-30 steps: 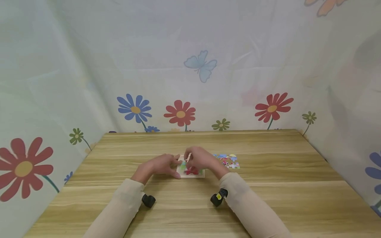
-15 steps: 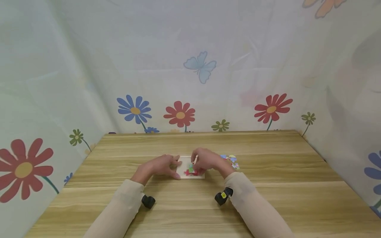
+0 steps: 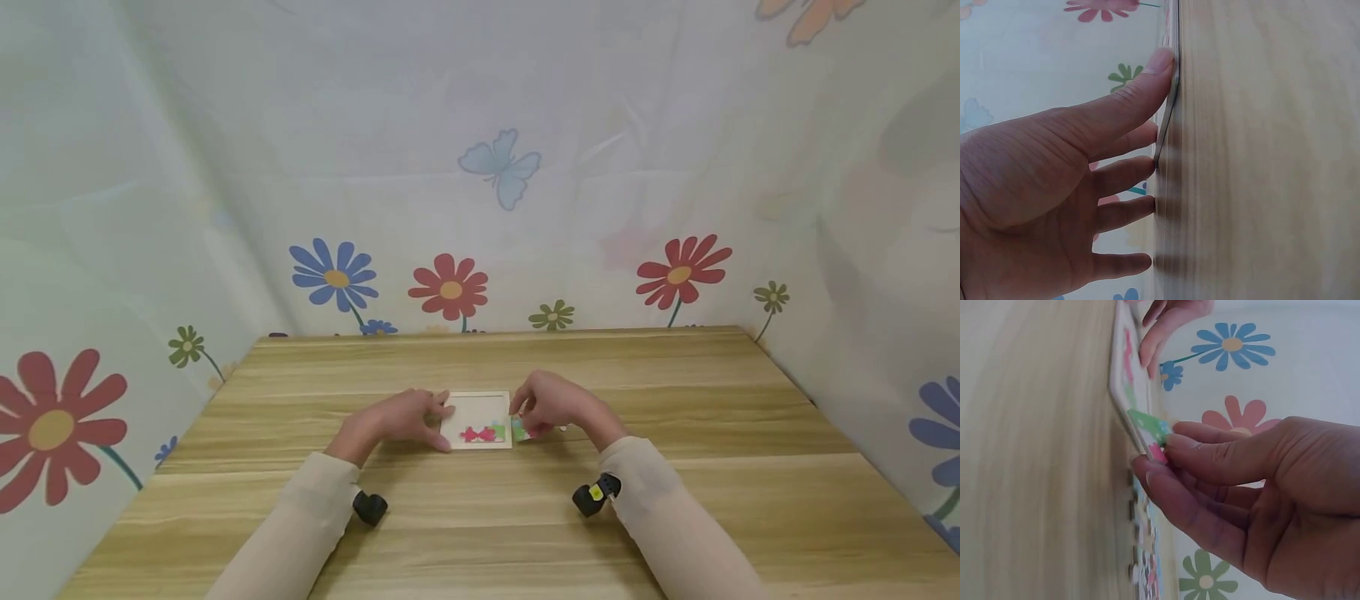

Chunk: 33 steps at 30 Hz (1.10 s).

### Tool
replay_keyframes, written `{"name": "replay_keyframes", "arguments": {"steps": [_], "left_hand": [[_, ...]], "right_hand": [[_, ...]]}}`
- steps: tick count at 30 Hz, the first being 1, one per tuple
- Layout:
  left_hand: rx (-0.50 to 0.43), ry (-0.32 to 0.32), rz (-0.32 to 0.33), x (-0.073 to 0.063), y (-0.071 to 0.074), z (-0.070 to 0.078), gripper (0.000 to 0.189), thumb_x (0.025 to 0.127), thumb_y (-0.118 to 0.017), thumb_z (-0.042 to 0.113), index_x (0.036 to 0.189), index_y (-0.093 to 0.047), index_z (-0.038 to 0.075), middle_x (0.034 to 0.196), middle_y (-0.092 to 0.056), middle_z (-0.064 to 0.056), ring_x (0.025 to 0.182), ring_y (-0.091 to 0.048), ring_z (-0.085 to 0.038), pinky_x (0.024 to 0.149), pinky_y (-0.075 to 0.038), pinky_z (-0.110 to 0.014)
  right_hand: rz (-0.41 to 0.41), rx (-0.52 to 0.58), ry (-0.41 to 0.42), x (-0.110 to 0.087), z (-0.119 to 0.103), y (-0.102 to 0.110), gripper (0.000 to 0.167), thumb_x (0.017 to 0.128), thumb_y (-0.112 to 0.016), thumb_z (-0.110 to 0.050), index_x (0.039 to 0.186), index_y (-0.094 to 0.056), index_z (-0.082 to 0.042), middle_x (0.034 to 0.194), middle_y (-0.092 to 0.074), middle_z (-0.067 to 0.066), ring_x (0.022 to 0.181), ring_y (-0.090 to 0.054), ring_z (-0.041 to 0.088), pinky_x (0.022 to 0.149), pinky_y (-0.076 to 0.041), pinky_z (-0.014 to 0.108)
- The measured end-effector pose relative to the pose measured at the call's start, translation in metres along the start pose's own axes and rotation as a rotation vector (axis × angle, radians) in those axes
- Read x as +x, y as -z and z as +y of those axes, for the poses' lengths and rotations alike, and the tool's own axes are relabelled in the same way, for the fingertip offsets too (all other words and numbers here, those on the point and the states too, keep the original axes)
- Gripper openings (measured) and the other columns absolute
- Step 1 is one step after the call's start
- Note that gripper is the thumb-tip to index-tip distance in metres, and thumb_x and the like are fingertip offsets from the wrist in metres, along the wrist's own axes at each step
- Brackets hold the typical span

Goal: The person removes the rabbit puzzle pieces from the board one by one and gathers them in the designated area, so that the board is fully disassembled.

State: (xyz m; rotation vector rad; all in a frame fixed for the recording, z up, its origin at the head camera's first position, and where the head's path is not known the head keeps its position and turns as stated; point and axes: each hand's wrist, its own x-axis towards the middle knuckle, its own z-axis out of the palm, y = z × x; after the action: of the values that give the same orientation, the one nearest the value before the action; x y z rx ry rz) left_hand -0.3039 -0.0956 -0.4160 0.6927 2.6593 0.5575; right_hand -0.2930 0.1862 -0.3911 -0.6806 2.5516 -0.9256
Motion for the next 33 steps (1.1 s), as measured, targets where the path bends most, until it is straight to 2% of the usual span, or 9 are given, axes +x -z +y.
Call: {"name": "replay_keyframes", "arguments": {"steps": [4,9,13,21,33], "left_hand": [[-0.003,0.000,-0.003,0.000,0.000,-0.001,0.072,0.080,-0.083,0.043,0.141,-0.058,0.014,0.158,-0.037,-0.006,0.148,-0.028,-0.028,0.118,-0.027,-0.043],[-0.009,-0.002,-0.002,0.000,-0.001,0.000,0.072,0.080,-0.083,0.043,0.141,-0.058,0.014,0.158,-0.037,-0.006,0.148,-0.028,-0.028,0.118,-0.027,-0.044],[-0.018,-0.002,-0.003,0.000,-0.002,-0.001,0.072,0.079,-0.083,0.042,0.141,-0.058,0.014,0.158,-0.037,-0.006,0.148,-0.028,-0.028,0.118,-0.027,-0.044],[-0.018,-0.010,-0.005,0.001,-0.003,-0.002,0.071,0.079,-0.083,0.042,0.140,-0.058,0.014,0.158,-0.037,-0.006,0.148,-0.029,-0.028,0.118,-0.027,-0.043],[-0.016,-0.003,0.001,0.002,-0.001,-0.003,0.072,0.078,-0.083,0.042,0.140,-0.059,0.015,0.158,-0.037,-0.006,0.148,-0.029,-0.028,0.118,-0.027,-0.043]], "right_hand": [[-0.016,-0.016,-0.036,-0.004,0.003,0.000,0.015,0.084,-0.071,0.010,0.096,-0.075,0.001,0.080,-0.067,0.008,0.062,-0.066,0.015,0.059,-0.059,0.032],[-0.020,-0.117,-0.039,-0.007,0.005,0.000,0.015,0.079,-0.075,0.010,0.087,-0.075,-0.002,0.076,-0.067,0.005,0.061,-0.064,0.012,0.058,-0.056,0.028],[-0.022,-0.192,-0.042,-0.010,0.005,0.000,0.016,0.077,-0.077,0.009,0.087,-0.078,-0.004,0.079,-0.070,0.002,0.068,-0.062,0.011,0.062,-0.053,0.025],[-0.023,-0.215,-0.030,-0.011,0.008,-0.003,0.016,0.077,-0.078,0.010,0.085,-0.079,-0.005,0.080,-0.072,0.001,0.072,-0.062,0.011,0.067,-0.055,0.027],[0.000,-0.227,-0.022,-0.008,0.010,0.000,0.016,0.077,-0.078,0.009,0.081,-0.078,-0.007,0.076,-0.070,-0.001,0.068,-0.058,0.009,0.062,-0.052,0.024]]}}
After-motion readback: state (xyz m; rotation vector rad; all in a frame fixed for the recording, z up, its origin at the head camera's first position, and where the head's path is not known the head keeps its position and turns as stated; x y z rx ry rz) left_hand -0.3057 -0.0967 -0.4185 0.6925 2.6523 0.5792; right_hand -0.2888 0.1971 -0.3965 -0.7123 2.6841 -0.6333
